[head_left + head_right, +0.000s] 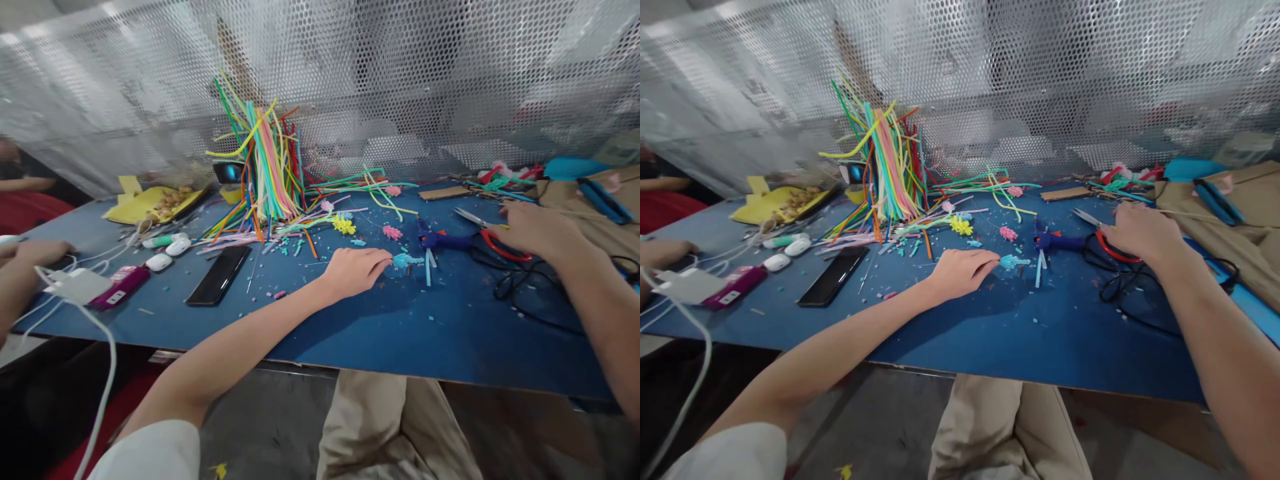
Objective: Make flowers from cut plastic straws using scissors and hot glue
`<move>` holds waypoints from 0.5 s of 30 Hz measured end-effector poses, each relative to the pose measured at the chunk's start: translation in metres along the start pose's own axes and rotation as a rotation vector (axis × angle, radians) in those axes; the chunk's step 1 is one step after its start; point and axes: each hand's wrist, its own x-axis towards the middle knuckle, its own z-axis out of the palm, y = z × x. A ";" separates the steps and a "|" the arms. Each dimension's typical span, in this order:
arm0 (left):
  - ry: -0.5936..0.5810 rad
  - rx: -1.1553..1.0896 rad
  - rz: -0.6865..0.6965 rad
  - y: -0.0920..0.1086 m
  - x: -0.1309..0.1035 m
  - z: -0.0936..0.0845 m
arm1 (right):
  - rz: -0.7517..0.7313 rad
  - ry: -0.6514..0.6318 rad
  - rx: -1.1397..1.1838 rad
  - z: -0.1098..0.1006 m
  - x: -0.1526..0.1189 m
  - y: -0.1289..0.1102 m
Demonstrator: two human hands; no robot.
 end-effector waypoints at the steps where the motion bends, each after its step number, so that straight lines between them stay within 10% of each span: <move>1: -0.006 -0.007 -0.010 0.000 0.000 0.000 | -0.015 0.003 0.021 -0.010 -0.004 -0.010; 6: -0.036 -0.060 -0.036 -0.002 0.001 -0.002 | -0.343 0.064 0.435 -0.045 -0.031 -0.070; 15: -0.026 -0.110 -0.057 -0.006 0.003 -0.004 | -0.894 0.144 0.652 -0.034 -0.066 -0.119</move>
